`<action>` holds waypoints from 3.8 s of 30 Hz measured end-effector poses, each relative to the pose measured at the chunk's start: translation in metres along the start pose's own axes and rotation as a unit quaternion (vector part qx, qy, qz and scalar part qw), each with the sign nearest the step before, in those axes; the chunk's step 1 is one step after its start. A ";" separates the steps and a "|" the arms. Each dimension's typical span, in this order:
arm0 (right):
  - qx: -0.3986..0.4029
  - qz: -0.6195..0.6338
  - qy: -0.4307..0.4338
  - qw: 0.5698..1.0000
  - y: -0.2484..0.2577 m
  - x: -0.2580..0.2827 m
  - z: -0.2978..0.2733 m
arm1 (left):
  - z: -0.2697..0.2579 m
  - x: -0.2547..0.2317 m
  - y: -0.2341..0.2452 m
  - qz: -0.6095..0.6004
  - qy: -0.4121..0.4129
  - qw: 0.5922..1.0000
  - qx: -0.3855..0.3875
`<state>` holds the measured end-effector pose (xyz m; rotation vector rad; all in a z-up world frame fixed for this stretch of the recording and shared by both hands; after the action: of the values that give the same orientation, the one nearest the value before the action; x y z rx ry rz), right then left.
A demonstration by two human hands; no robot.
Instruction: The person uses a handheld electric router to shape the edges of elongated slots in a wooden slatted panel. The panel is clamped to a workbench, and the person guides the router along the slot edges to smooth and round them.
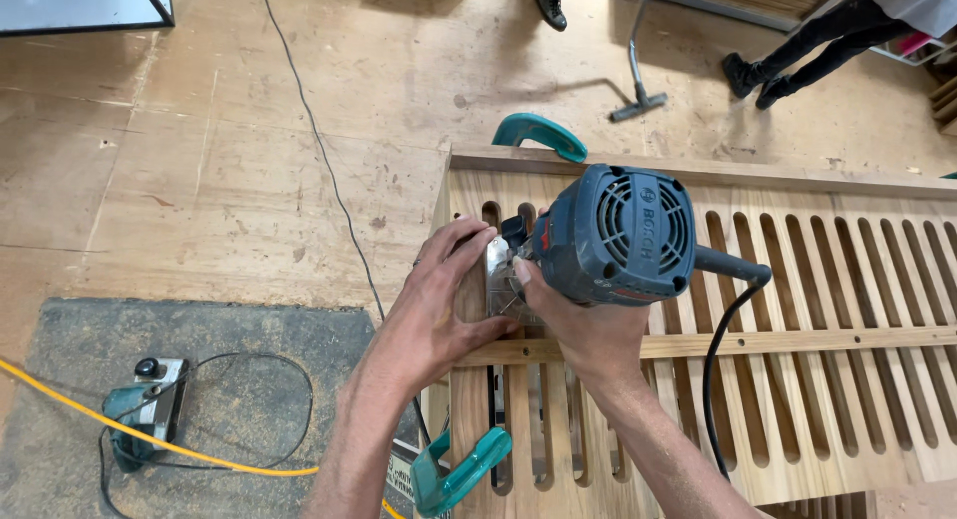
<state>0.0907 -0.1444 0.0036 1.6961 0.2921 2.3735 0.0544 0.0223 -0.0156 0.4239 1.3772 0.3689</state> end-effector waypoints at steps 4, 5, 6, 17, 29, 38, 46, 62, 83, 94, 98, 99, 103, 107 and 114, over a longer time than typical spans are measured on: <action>-0.008 -0.011 0.020 1.000 0.001 -0.008 -0.001 | -0.002 0.004 -0.002 -0.007 -0.021 1.000 -0.015; -0.016 -0.019 0.015 1.000 0.002 -0.010 -0.001 | -0.003 0.005 -0.003 -0.003 -0.037 0.999 -0.023; -0.024 -0.028 0.011 0.999 0.003 -0.011 -0.001 | -0.004 0.007 -0.004 0.001 -0.052 0.998 -0.031; -0.022 0.002 0.013 1.000 -0.002 -0.012 0.004 | 0.000 0.009 -0.005 0.014 -0.047 0.998 -0.030; -0.028 0.020 0.011 0.999 -0.008 -0.012 0.016 | 0.002 0.020 -0.008 0.032 -0.058 0.996 -0.055; -0.025 0.010 0.006 1.000 -0.011 -0.006 0.025 | 0.005 0.026 -0.010 0.019 -0.055 0.996 -0.072; -0.043 0.022 -0.039 0.998 -0.014 -0.011 0.032 | 0.012 0.025 -0.009 0.038 -0.026 0.996 -0.071; -0.020 0.053 0.016 0.998 -0.018 -0.014 0.046 | 0.019 0.037 -0.016 0.030 -0.038 0.991 -0.126; -0.032 0.042 0.028 0.998 -0.026 -0.018 0.068 | 0.030 0.031 -0.009 0.013 -0.027 0.987 -0.161; -0.030 0.097 0.043 0.994 -0.028 -0.023 0.072 | 0.035 0.032 -0.009 -0.013 -0.010 0.985 -0.170; -0.018 0.091 0.023 0.995 -0.027 -0.027 0.072 | 0.035 0.033 -0.010 0.004 0.002 0.982 -0.188; -0.025 0.084 0.036 0.996 -0.027 -0.028 0.074 | 0.036 0.034 -0.010 0.011 -0.003 0.980 -0.198; 0.013 0.121 0.076 0.990 -0.032 -0.015 0.073 | 0.034 0.036 -0.010 0.017 -0.007 0.978 -0.209; 0.051 0.139 0.100 0.984 -0.032 -0.015 0.073 | 0.035 0.038 -0.016 0.000 -0.008 0.976 -0.216; 0.072 0.145 0.077 0.984 -0.030 -0.015 0.074 | 0.035 0.036 -0.016 0.034 -0.020 0.975 -0.221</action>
<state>0.1676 -0.1174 0.0054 1.7235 0.2621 2.7644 0.0945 0.0230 -0.0496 0.1087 1.2004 0.7011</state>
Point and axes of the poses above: each hand's wrist, its own z-axis towards the middle knuckle, its own y-axis out of the back of the hand, x = y × z, the point moved 6 cm from there along z, towards the middle knuckle, and after that the axes turned 9 degrees about z, right-handed, at the moved point
